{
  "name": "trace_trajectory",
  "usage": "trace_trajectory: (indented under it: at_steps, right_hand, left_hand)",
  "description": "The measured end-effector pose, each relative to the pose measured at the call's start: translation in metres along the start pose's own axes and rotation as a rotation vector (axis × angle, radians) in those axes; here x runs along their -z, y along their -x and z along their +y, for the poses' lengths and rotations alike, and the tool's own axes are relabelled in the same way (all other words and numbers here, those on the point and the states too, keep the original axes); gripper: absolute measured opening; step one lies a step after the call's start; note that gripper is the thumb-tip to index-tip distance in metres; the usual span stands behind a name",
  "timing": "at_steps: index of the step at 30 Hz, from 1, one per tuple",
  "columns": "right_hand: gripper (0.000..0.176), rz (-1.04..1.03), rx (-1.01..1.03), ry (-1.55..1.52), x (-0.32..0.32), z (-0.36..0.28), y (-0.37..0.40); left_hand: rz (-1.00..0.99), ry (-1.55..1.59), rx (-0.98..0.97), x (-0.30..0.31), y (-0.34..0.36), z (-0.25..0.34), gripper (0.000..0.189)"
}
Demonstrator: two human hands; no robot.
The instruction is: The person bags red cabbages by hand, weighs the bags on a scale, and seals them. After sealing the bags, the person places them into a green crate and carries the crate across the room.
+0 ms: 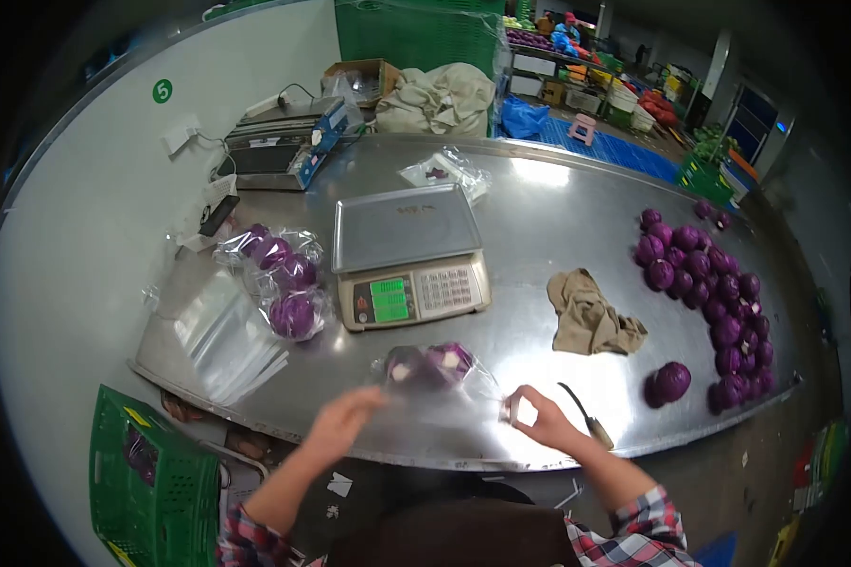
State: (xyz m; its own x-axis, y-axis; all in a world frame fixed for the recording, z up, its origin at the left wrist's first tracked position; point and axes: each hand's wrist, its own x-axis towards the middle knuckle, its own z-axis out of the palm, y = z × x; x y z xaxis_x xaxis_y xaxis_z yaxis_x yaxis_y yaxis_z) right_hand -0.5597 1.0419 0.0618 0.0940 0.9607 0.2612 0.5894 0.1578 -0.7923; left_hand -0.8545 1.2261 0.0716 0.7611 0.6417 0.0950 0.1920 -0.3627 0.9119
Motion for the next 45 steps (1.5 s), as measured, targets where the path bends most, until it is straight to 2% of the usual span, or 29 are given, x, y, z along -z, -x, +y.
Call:
trace_trajectory:
  at_steps: [2,3,4,6,8,9,10,12,14,17,20,21,22,24,27,31,34,35,36,38,40,42,45]
  right_hand:
    - [0.029,-0.037,0.001,0.056,-0.042,0.002,0.067]
    - [0.028,-0.033,-0.018,0.103,-0.057,-0.005,0.092]
    - [0.028,-0.028,-0.037,0.150,-0.072,-0.014,0.113]
    - [0.027,0.038,-0.086,0.200,-0.096,-0.032,0.143]
    - [0.026,0.073,-0.082,0.313,-0.113,-0.037,0.167]
    - [0.025,0.088,-0.113,0.330,-0.119,-0.042,0.176]
    - [0.025,0.100,-0.144,0.346,-0.123,-0.048,0.182]
    - [0.024,0.138,-0.180,0.371,-0.128,-0.056,0.194]
    - [0.023,0.140,-0.217,0.337,-0.125,-0.064,0.208]
    - [0.020,0.248,-0.357,0.136,-0.127,-0.066,0.239]
    - [0.024,0.510,-0.723,-0.431,-0.134,-0.074,0.251]
    - [0.034,0.566,-0.776,-0.565,-0.133,-0.081,0.241]
    - [0.036,0.545,-0.843,-0.629,-0.129,-0.088,0.232]
    - [0.031,0.376,-0.922,-0.569,-0.126,-0.081,0.227]
    - [0.032,0.304,-0.906,-0.532,-0.128,-0.064,0.234]
    - [0.031,0.416,-1.046,-0.805,-0.120,-0.080,0.238]
    - [0.028,0.623,-1.053,-0.582,-0.127,-0.090,0.253]
    - [0.022,0.503,-0.930,-0.326,-0.132,-0.100,0.252]
    - [0.019,0.409,-0.706,-0.209,-0.138,-0.113,0.242]
    - [0.015,0.238,-0.250,0.015,-0.158,-0.139,0.207]
    - [0.011,0.038,0.039,0.104,-0.180,-0.153,0.170]
    - [0.013,-0.077,0.176,0.101,-0.211,-0.151,0.148]
    - [0.020,-0.180,0.216,0.248,-0.243,-0.142,0.133]
  left_hand:
    - [-0.096,0.106,0.069,-0.021,0.063,-0.027,0.022]
    - [-0.117,0.042,-0.037,-0.027,0.092,-0.045,0.021]
    - [-0.066,0.134,0.093,-0.038,0.115,-0.050,0.017]
    - [0.155,0.592,0.296,-0.060,0.160,-0.077,0.025]
    - [0.504,1.059,0.680,-0.074,0.170,-0.060,0.038]
    - [0.379,1.126,0.827,-0.079,0.178,-0.077,0.049]
    - [0.246,1.180,0.916,-0.083,0.180,-0.074,0.039]
    - [-0.022,1.094,0.780,-0.095,0.193,-0.087,0.032]
    - [-0.006,1.040,0.744,-0.095,0.212,-0.078,0.029]
    - [0.038,0.951,0.706,-0.102,0.230,-0.062,0.027]
    - [0.076,0.954,0.686,-0.108,0.238,-0.049,0.033]
    - [0.111,1.046,0.721,-0.108,0.237,-0.037,0.034]
    - [0.145,1.136,0.748,-0.109,0.236,-0.027,0.035]
    - [0.122,1.065,0.717,-0.113,0.239,-0.032,0.035]
    - [0.098,0.944,0.737,-0.114,0.242,-0.032,0.036]
    - [0.099,0.872,0.762,-0.113,0.244,-0.032,0.036]
    - [0.224,0.925,0.760,-0.110,0.249,-0.026,0.036]
    - [0.249,0.960,0.743,-0.106,0.251,-0.024,0.035]
    - [0.258,0.968,0.734,-0.105,0.253,-0.024,0.035]
    - [0.261,0.982,0.708,-0.104,0.254,-0.027,0.034]
    - [0.271,1.002,0.733,-0.104,0.255,-0.026,0.031]
    - [0.279,1.034,0.772,-0.105,0.256,-0.029,0.029]
    - [0.337,1.020,0.776,-0.109,0.257,-0.032,0.024]
